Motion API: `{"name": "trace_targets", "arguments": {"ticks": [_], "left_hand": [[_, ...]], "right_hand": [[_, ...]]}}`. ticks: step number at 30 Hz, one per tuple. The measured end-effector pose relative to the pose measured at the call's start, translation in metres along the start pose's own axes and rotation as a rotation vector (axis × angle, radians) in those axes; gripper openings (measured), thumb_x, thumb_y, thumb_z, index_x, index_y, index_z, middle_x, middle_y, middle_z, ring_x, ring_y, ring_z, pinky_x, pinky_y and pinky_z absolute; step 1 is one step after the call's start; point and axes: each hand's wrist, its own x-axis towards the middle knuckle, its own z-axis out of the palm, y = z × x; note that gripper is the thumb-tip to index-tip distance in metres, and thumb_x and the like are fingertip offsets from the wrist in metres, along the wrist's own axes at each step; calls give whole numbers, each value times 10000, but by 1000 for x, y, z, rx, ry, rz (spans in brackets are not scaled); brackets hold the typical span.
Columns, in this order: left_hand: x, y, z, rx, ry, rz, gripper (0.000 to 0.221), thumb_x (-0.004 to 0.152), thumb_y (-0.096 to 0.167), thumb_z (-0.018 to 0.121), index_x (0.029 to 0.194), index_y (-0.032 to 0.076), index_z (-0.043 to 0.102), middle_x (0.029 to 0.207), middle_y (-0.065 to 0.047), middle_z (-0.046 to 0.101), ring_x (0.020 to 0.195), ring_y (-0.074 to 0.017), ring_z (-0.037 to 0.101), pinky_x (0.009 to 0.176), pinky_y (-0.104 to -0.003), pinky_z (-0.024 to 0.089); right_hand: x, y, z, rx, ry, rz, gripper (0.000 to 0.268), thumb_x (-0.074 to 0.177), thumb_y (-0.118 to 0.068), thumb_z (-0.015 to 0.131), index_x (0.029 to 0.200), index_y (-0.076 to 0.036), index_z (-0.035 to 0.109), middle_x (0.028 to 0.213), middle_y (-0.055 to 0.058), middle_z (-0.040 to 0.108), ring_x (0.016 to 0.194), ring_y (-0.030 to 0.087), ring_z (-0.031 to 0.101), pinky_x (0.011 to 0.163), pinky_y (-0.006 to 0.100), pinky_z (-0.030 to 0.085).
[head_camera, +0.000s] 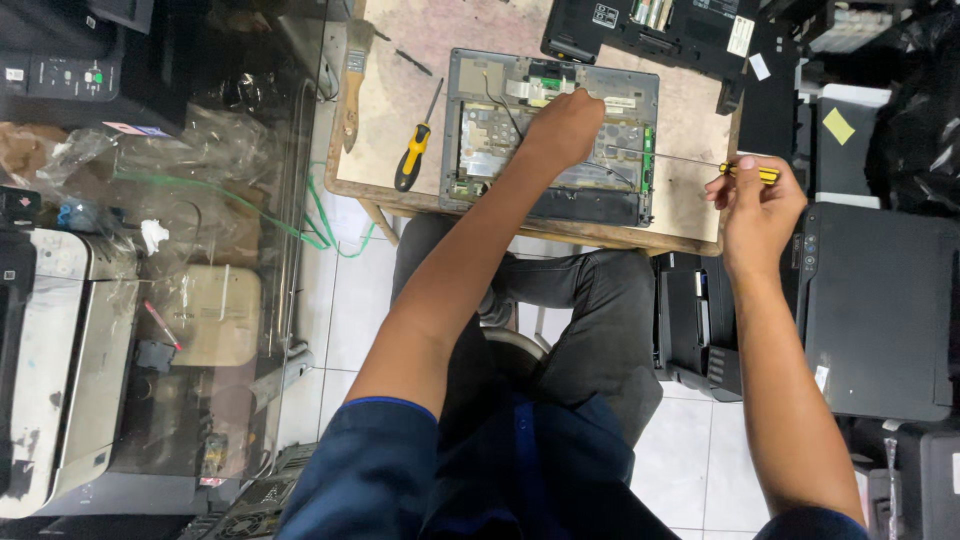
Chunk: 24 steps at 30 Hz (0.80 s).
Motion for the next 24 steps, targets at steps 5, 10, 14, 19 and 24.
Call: {"name": "trace_targets", "arguments": {"ticks": [5,10,14,19,24], "left_hand": [[7,6,11,90,66,84,243,819,-149,721,936,64,720,977,-149,650,882,-363,684,648,-533,638],[-1,2,3,146,23,114,280,818,126,920,1008,28,738,943,-144,675,913,-344,699,746,-476,661],[-22,-12,2,-434,361,93,240,675,115,886,627,149,653,635,-11,707,665,-172,735,620,-374,644],[-67,-8,-33,-886,512,-55,181,717,17,862,693,162,756,720,16,796,637,-55,724,624,-237,695],[-85,-37,-30,-1521,408,-69,251,831,71,910,1049,-4,812,908,-198,845,823,-260,845,740,-329,742]], "right_hand": [[-4,9,-4,-7,1,2,166,1220,-232,583,1136,-89,596,860,149,705,737,172,669,692,289,484],[-6,9,-10,87,3,17,189,1209,-267,602,1148,-88,603,865,149,689,757,181,670,731,297,523],[-5,2,-14,17,28,-1,217,1217,-288,600,1147,-84,617,875,146,706,742,171,681,669,266,483],[-2,-8,-6,15,2,-23,205,1221,-277,602,1172,-80,629,863,134,692,751,164,693,664,260,461],[-2,-29,11,39,-51,-55,252,1220,-311,589,1190,-63,618,860,161,687,755,171,674,693,277,471]]}}
